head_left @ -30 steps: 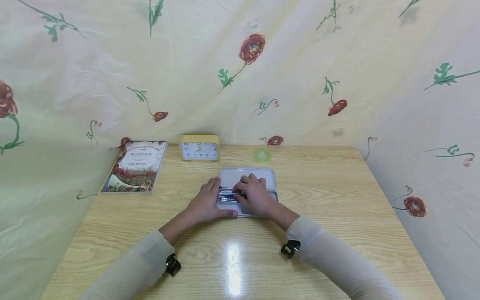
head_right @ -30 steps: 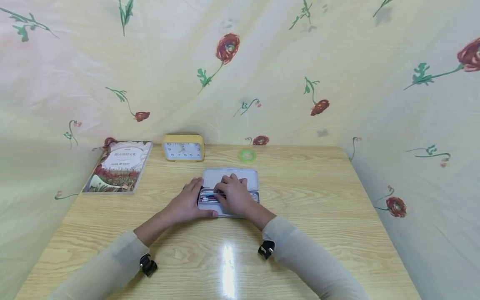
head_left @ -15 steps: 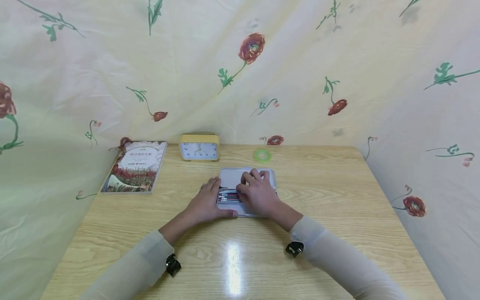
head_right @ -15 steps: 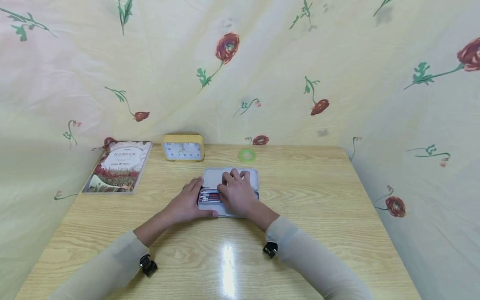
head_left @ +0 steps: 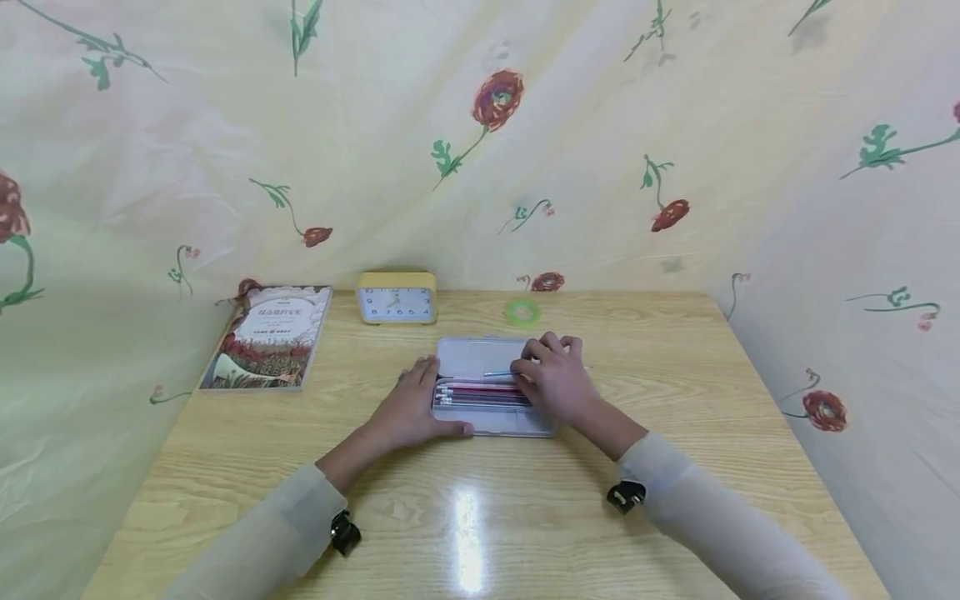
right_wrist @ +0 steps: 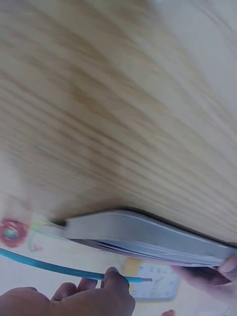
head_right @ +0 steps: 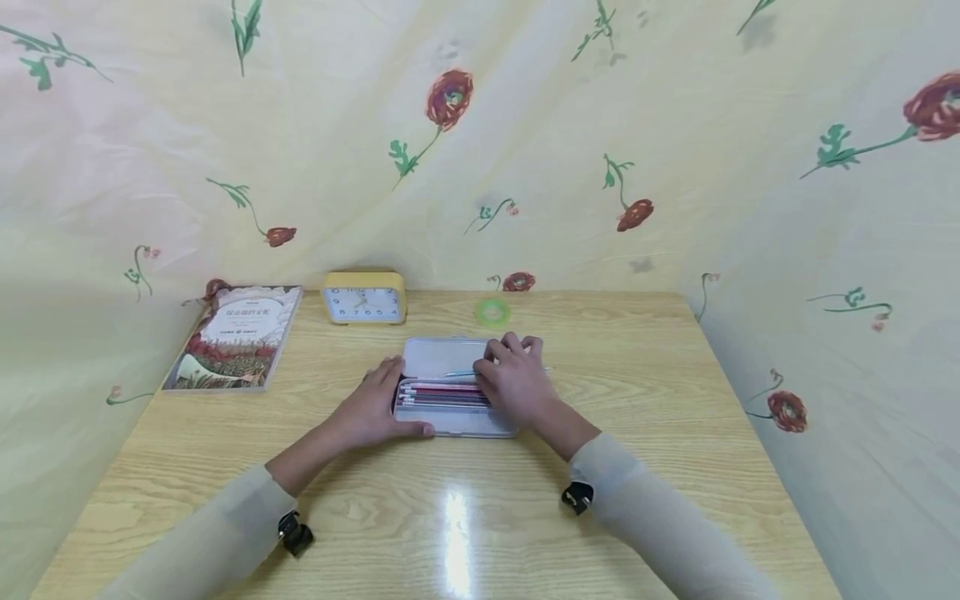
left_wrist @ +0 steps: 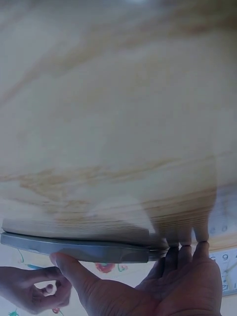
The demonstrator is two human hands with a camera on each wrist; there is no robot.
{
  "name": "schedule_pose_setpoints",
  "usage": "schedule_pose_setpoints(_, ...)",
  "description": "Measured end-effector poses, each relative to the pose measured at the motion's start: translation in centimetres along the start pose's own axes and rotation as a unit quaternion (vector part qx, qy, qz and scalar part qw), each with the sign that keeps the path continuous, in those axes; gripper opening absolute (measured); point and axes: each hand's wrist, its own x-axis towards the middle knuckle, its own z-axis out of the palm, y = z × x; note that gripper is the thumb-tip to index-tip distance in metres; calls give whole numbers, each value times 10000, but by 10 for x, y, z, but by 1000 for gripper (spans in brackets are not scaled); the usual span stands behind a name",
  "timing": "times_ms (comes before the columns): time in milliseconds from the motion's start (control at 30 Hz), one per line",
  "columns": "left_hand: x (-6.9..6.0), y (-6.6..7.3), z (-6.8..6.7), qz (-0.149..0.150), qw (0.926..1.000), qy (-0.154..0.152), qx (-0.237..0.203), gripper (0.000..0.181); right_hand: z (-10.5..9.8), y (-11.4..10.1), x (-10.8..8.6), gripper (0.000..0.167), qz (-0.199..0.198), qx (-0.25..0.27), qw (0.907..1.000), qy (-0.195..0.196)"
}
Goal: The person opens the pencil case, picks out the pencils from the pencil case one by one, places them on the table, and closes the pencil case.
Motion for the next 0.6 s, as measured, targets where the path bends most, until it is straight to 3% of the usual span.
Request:
schedule_pose_setpoints(333,1,-1,0,21,9999,57,94,145,-5,49,-29,12,556,169,9983,58)
schedule_pose_setpoints(600,1,1,0,-25,9999,-7,133,146,-10,72,-50,12,796,109,9967,-112)
